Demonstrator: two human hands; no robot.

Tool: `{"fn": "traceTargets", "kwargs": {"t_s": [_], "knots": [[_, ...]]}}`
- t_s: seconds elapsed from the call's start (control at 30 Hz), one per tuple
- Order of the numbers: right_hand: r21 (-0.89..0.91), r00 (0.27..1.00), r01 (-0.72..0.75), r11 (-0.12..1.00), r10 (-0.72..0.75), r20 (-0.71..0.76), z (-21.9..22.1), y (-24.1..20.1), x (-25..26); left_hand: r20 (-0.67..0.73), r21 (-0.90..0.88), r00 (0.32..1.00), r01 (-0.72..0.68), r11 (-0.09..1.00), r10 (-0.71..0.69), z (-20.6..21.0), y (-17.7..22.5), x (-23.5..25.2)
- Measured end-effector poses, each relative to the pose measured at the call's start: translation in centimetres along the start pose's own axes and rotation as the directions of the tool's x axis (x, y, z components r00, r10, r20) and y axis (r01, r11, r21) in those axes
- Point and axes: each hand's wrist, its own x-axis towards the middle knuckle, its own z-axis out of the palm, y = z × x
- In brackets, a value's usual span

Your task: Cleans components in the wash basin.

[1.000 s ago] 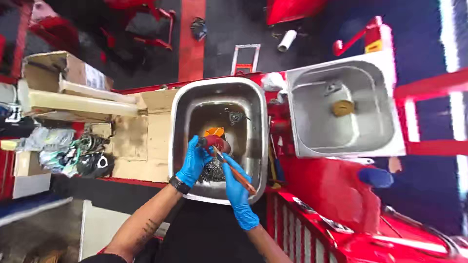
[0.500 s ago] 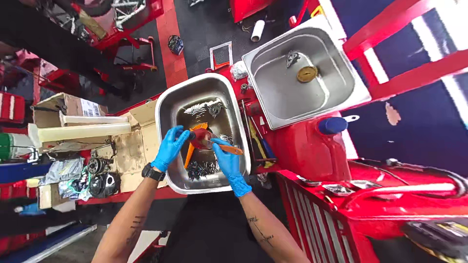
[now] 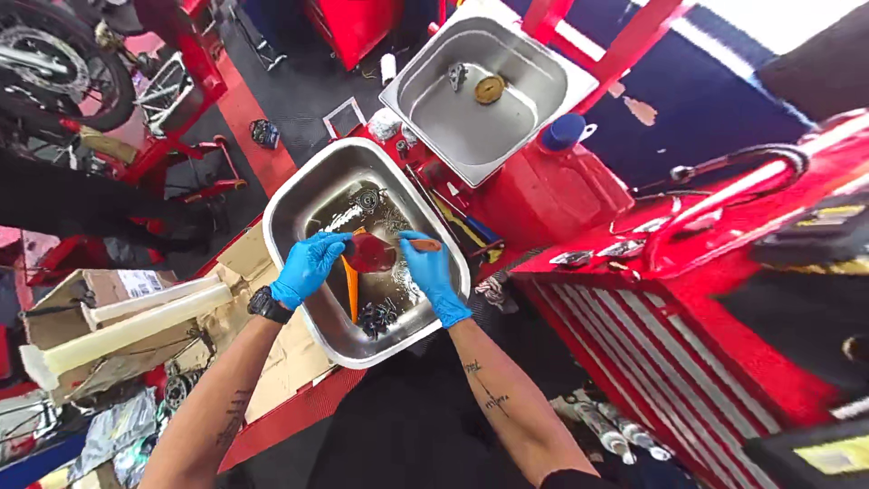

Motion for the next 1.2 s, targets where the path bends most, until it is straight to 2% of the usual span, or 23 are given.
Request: {"fn": "traceTargets", "kwargs": {"t_s": [0.03,0.07,0.2,0.27,0.3,0.37,0.43,0.5,0.57,0.67,0.73,0.8,0.87,0.93,1.03,1.13,1.2], "knots": [[-0.080,0.998,0.000,0.997,-0.005,-0.066,-0.4,0.6,-0.7,-0.028,0.048,1.000,-0.005,0.999,0.006,0.2,0.1,-0.4],[-0.081,0.991,0.017,0.997,-0.027,-0.131,-0.8,0.7,-1.3,-0.054,0.086,0.998,-0.017,0.996,0.022,0.4,0.1,-0.4],[0.252,0.983,0.105,0.962,-0.062,-0.174,1.2,-1.0,-7.4,-0.069,0.116,0.994,-0.073,0.991,0.081,0.5,-0.5,-0.2],[0.306,0.972,0.172,0.936,-0.111,-0.208,2.1,-1.6,-9.9,0.029,0.026,0.990,-0.135,0.990,0.135,0.0,-1.4,0.3],[0.255,0.963,0.222,0.941,-0.171,-0.207,2.6,-1.7,-11.0,0.109,-0.026,0.979,-0.168,0.985,0.170,-0.3,-1.8,0.6],[0.063,0.903,0.406,0.912,-0.390,-0.182,4.5,-1.0,-11.7,0.243,-0.092,0.947,-0.195,0.976,0.212,-0.6,-2.3,1.5],[-0.216,0.840,0.519,0.827,-0.540,-0.052,6.4,1.0,-11.6,0.264,-0.100,0.939,-0.201,0.975,0.220,0.0,-2.6,1.9],[-0.389,0.881,0.462,0.797,-0.462,0.101,6.3,3.2,-12.1,0.237,-0.052,0.951,-0.194,0.980,0.201,0.2,-2.5,2.3],[-0.405,0.902,0.413,0.816,-0.427,0.060,4.8,4.7,-12.8,0.169,-0.006,0.967,-0.192,0.981,0.191,0.3,-2.4,3.0],[-0.129,0.877,0.450,0.884,-0.465,-0.121,5.0,3.9,-12.5,0.011,0.043,0.987,-0.162,0.986,0.162,2.0,-2.3,1.7],[0.001,0.865,0.466,0.885,-0.456,-0.208,6.2,4.0,-11.0,-0.093,0.099,0.991,-0.083,0.992,0.092,3.2,-1.4,0.7],[0.032,0.882,0.355,0.934,-0.323,-0.344,5.6,4.9,-9.6,-0.173,0.168,0.985,0.043,0.985,-0.013,3.8,0.5,0.5],[0.133,0.903,0.148,0.980,-0.079,-0.421,4.0,4.4,-8.3,-0.231,0.199,0.967,0.155,0.968,-0.108,4.6,2.0,0.1],[0.217,0.933,0.048,0.975,0.034,-0.357,3.3,3.4,-6.6,-0.244,0.221,0.963,0.171,0.960,-0.115,5.0,2.7,0.1],[0.033,0.962,-0.213,0.977,0.215,-0.168,2.9,4.9,-4.1,-0.230,0.215,0.963,0.189,0.958,-0.139,5.2,2.8,-0.5],[0.090,0.966,-0.198,0.976,0.210,-0.148,2.9,3.9,-3.5,-0.244,0.212,0.958,0.202,0.956,-0.148,4.8,2.7,0.0],[-0.037,0.961,-0.251,0.967,0.244,-0.130,3.3,4.8,-3.9,-0.252,0.217,0.955,0.215,0.952,-0.158,4.9,2.4,-0.6]]}}
